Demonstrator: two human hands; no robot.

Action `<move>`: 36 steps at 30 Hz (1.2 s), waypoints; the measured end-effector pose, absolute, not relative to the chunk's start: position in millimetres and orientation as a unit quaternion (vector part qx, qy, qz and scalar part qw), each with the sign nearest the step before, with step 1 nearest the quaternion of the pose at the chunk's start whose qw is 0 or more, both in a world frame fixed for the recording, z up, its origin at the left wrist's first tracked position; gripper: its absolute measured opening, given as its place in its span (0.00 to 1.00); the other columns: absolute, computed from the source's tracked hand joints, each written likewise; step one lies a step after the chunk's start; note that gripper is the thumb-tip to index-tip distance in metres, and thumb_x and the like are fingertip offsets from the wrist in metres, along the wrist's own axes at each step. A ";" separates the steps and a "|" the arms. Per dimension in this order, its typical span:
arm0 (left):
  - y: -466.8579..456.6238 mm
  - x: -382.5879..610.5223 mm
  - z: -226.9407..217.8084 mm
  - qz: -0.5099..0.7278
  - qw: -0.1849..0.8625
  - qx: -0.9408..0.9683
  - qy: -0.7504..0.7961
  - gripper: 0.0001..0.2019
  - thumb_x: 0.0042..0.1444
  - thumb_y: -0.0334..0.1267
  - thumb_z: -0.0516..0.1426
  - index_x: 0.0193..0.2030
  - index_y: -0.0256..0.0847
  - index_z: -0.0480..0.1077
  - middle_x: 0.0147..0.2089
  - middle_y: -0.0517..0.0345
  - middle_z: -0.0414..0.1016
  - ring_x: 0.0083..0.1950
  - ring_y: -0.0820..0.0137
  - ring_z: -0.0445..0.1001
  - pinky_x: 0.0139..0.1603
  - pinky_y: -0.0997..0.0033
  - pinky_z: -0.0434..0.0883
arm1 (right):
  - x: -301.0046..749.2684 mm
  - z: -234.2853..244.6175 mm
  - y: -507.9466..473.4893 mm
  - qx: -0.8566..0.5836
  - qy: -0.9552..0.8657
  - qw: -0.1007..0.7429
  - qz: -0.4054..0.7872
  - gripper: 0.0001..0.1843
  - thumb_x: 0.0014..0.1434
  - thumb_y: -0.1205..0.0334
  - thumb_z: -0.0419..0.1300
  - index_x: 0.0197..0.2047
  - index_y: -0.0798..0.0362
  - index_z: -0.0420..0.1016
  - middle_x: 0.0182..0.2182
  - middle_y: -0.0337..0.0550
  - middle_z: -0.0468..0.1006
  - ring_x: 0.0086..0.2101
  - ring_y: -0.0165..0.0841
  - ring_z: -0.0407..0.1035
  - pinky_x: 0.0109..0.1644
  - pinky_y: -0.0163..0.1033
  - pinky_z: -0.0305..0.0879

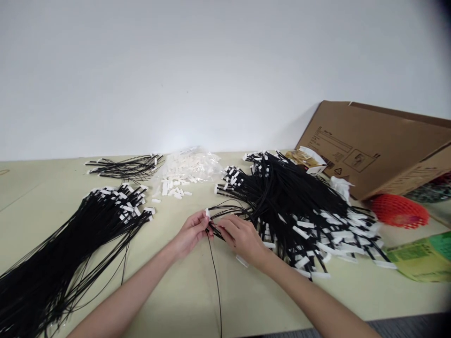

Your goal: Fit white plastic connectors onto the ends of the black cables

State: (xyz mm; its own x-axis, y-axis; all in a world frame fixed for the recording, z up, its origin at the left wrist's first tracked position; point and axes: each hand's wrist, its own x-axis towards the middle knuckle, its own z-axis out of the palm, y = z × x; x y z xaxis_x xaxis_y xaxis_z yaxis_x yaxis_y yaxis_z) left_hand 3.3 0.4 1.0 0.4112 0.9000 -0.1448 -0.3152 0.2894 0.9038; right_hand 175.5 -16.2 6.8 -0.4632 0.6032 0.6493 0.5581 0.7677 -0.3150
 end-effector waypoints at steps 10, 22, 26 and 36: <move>5.3 3.3 -3.2 0.471 0.724 0.357 0.355 0.10 0.50 0.41 0.58 0.31 0.35 0.67 0.28 0.59 0.67 0.28 0.76 0.66 0.30 0.75 0.67 | 176.3 16.6 -21.1 -0.319 -0.856 0.407 -0.028 0.11 0.57 0.72 0.52 0.44 0.54 0.68 0.38 0.48 0.70 0.41 0.34 0.62 0.43 0.41 0.65; 4.3 3.3 -1.3 0.483 0.721 0.330 0.371 0.10 0.48 0.41 0.59 0.29 0.35 0.67 0.26 0.60 0.67 0.27 0.78 0.66 0.29 0.79 0.64 | 168.0 9.4 -21.2 -0.178 -0.900 0.391 0.073 0.10 0.59 0.72 0.51 0.42 0.55 0.70 0.42 0.44 0.74 0.48 0.32 0.63 0.54 0.42 0.62; 5.0 3.4 -3.4 0.500 0.710 0.339 0.362 0.10 0.48 0.41 0.59 0.29 0.35 0.66 0.26 0.60 0.67 0.26 0.78 0.65 0.31 0.76 0.65 | 180.7 25.6 -17.9 -0.304 -0.764 0.493 0.286 0.09 0.60 0.68 0.51 0.38 0.53 0.73 0.34 0.43 0.76 0.36 0.29 0.70 0.41 0.36 0.69; 3.6 4.1 -2.3 0.497 0.715 0.344 0.351 0.10 0.48 0.41 0.59 0.29 0.35 0.66 0.27 0.60 0.67 0.27 0.77 0.65 0.34 0.72 0.67 | 219.3 57.1 -3.4 -0.442 -0.476 0.736 0.192 0.12 0.58 0.57 0.54 0.43 0.53 0.71 0.25 0.38 0.66 0.22 0.24 0.59 0.20 0.30 0.53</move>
State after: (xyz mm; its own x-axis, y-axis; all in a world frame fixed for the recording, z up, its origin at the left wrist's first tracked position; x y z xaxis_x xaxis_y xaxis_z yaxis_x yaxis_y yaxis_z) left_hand 4.1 3.6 -2.3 0.2600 0.9523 -0.1601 -0.4702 0.2696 0.8403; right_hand 219.3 -3.4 57.1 0.4737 0.7023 0.5313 0.1380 0.5366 -0.8325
